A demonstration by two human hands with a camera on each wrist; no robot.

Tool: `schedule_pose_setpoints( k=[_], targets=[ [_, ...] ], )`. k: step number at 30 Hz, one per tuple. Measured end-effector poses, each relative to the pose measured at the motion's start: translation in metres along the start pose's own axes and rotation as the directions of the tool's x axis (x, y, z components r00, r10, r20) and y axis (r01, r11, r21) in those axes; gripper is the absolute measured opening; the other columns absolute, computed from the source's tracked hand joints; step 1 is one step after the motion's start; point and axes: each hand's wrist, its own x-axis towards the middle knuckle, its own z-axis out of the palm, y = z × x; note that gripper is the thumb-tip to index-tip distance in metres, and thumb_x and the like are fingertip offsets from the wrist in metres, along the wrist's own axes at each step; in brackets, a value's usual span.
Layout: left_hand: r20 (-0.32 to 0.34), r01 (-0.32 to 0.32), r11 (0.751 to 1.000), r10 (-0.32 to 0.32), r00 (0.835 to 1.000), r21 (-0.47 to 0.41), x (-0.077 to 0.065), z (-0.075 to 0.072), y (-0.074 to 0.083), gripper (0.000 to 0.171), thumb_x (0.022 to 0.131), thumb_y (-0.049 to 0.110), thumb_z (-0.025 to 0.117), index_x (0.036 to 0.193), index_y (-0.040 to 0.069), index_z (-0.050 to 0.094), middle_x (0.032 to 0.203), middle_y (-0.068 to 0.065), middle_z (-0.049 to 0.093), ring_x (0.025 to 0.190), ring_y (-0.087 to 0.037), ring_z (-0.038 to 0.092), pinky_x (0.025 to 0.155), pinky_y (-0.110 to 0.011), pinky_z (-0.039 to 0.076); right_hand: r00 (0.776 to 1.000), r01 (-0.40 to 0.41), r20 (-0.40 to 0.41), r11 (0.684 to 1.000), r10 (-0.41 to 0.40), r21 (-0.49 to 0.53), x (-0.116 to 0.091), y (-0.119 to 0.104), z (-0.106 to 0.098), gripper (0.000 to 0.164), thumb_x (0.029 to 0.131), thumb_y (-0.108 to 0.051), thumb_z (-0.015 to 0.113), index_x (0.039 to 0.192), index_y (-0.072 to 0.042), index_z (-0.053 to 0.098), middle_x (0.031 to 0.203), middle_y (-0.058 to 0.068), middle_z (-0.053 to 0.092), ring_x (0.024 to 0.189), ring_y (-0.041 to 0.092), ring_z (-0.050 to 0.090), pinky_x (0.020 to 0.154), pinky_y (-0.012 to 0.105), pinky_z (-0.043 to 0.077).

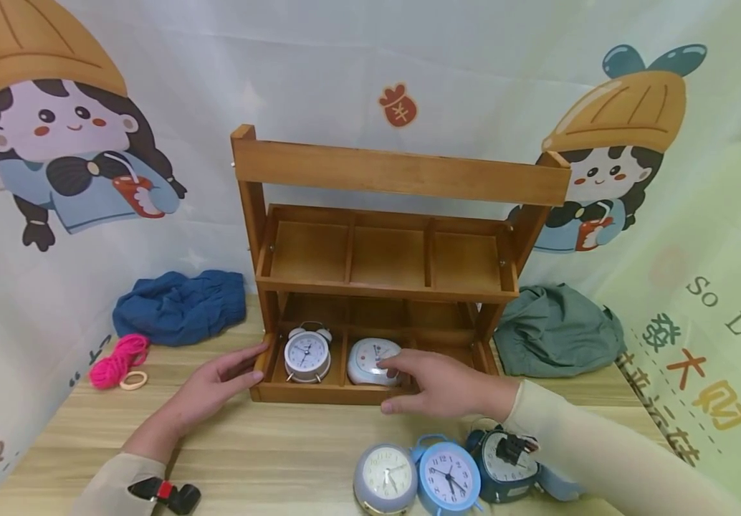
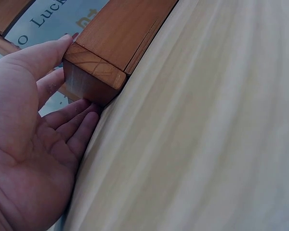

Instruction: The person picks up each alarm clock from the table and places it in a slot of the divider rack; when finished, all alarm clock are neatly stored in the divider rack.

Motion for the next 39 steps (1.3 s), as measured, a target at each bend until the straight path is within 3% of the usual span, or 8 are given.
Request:
schedule_pose_setpoints(
  k=[6, 13, 17, 21, 28, 39],
  targets=[
    [0.005, -0.001, 1.0, 0.001, 1.0, 0.006, 0.001, 0.0, -0.001, 0.059, 0.113, 0.035, 0.07, 0.166, 0.015, 0.055, 0.171, -0.014, 0.05, 0.153, -0.039, 0.049, 0.108, -0.015, 0.042, 0.999, -0.002, 0.044, 0.999, 0.004, -0.034, -0.021, -0.012, 0.013, 0.075, 0.102, -0.064, 0.075, 0.155, -0.011, 0.065, 0.144, 0.002, 0.071, 0.131, 0.019, 0.063, 0.109, 0.046, 0.055],
    [0.007, 0.001, 1.0, -0.001, 1.0, 0.005, 0.0, -0.001, 0.0, 0.06, 0.113, 0.037, 0.07, 0.166, 0.015, 0.054, 0.171, -0.015, 0.048, 0.154, -0.04, 0.049, 0.107, -0.015, 0.043, 0.989, -0.055, 0.143, 0.998, 0.048, 0.042, -0.033, -0.023, 0.023, 0.082, 0.097, -0.067, 0.079, 0.156, -0.013, 0.063, 0.136, -0.002, 0.073, 0.125, 0.014, 0.065, 0.107, 0.041, 0.056],
    [0.006, 0.001, 1.0, -0.001, 1.0, 0.012, 0.0, -0.001, 0.002, 0.06, 0.113, 0.036, 0.069, 0.166, 0.014, 0.054, 0.171, -0.015, 0.049, 0.153, -0.041, 0.049, 0.107, -0.016, 0.043, 0.981, -0.065, 0.182, 0.997, 0.059, 0.027, -0.037, -0.028, 0.035, 0.086, 0.094, -0.068, 0.082, 0.155, -0.011, 0.063, 0.131, -0.007, 0.073, 0.121, 0.008, 0.064, 0.108, 0.037, 0.055],
    [0.004, 0.0, 1.0, 0.0, 1.0, 0.006, -0.001, -0.002, 0.004, 0.06, 0.113, 0.035, 0.07, 0.166, 0.013, 0.054, 0.17, -0.016, 0.049, 0.153, -0.041, 0.05, 0.107, -0.016, 0.043, 0.978, -0.061, 0.199, 0.998, 0.06, -0.001, -0.041, -0.034, 0.045, 0.088, 0.092, -0.069, 0.083, 0.154, -0.009, 0.063, 0.139, -0.005, 0.072, 0.128, 0.008, 0.063, 0.113, 0.038, 0.052],
    [0.002, -0.006, 1.0, 0.006, 1.0, -0.002, -0.002, -0.001, 0.007, 0.058, 0.113, 0.032, 0.07, 0.166, 0.013, 0.055, 0.17, -0.016, 0.05, 0.152, -0.04, 0.051, 0.109, -0.018, 0.044, 0.981, -0.032, 0.189, 0.999, 0.038, -0.039, -0.043, -0.035, 0.053, 0.087, 0.088, -0.065, 0.089, 0.153, -0.013, 0.064, 0.141, -0.006, 0.069, 0.131, 0.01, 0.06, 0.115, 0.04, 0.05],
    [0.001, 0.0, 1.0, 0.0, 1.0, 0.014, 0.0, -0.001, 0.001, 0.059, 0.112, 0.035, 0.07, 0.165, 0.013, 0.055, 0.17, -0.015, 0.051, 0.152, -0.04, 0.051, 0.108, -0.016, 0.043, 0.993, -0.007, 0.121, 1.0, 0.006, 0.01, -0.043, -0.031, 0.062, 0.08, 0.084, -0.062, 0.092, 0.145, -0.016, 0.068, 0.12, -0.016, 0.065, 0.112, 0.002, 0.059, 0.104, 0.032, 0.052]
  ],
)
